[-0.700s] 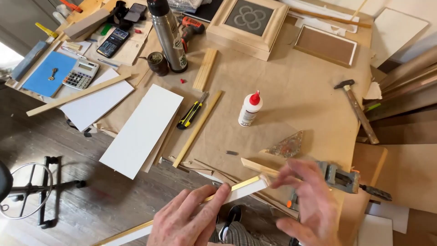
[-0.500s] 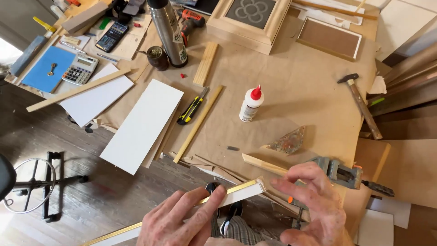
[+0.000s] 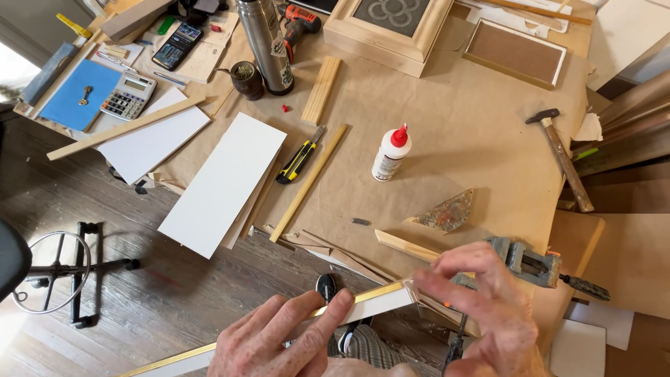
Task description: Assembling a wooden frame by applying glue to mitered joints, aligning them with a square, and securing them in a corner clamp.
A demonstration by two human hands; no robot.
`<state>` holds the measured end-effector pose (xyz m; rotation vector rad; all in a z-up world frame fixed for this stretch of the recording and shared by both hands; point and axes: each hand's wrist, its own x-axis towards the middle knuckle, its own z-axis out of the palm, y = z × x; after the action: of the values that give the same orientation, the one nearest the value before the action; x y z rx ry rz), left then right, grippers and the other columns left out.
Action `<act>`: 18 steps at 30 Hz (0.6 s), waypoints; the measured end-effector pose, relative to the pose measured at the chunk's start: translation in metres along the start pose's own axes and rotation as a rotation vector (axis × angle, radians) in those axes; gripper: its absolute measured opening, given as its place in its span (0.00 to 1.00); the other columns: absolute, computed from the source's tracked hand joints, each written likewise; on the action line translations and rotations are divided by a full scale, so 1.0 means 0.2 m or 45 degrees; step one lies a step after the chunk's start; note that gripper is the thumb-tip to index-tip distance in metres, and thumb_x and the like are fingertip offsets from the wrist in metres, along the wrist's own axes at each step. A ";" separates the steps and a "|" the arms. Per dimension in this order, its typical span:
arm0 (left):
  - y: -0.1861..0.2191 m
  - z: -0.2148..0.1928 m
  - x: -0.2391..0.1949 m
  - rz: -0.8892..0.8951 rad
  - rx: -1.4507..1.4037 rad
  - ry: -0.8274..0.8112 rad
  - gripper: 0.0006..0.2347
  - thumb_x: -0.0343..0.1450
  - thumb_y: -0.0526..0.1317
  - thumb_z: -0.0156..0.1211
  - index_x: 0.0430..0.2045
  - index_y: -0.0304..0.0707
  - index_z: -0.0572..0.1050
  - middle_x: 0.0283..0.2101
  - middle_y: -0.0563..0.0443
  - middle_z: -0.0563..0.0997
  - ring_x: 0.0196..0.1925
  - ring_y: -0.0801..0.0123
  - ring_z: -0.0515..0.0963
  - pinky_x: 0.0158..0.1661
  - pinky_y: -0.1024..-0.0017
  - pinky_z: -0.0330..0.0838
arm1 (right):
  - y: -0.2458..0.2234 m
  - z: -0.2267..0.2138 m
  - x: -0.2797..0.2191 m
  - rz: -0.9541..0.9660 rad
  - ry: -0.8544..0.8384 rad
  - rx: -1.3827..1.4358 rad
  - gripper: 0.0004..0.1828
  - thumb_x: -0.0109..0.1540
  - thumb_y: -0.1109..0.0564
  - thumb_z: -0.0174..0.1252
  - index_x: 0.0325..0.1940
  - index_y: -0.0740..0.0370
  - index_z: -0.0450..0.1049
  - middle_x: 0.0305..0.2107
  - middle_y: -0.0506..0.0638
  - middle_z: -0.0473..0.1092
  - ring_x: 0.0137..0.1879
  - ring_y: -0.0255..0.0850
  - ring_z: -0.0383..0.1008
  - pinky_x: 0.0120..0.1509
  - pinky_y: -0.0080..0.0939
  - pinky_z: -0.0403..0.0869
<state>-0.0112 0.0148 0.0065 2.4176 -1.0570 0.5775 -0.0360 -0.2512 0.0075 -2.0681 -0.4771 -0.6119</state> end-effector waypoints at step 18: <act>0.02 -0.03 -0.01 0.027 -0.019 0.028 0.17 0.74 0.36 0.43 0.55 0.52 0.76 0.42 0.54 0.81 0.28 0.73 0.78 0.30 0.77 0.77 | -0.06 -0.02 0.05 0.003 -0.103 0.044 0.47 0.72 0.19 0.31 0.51 0.60 0.79 0.40 0.46 0.68 0.49 0.36 0.72 0.58 0.41 0.81</act>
<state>-0.0157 0.0169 0.0107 2.3847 -1.0756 0.6002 -0.0367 -0.2472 0.0233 -2.0658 -0.5284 -0.5171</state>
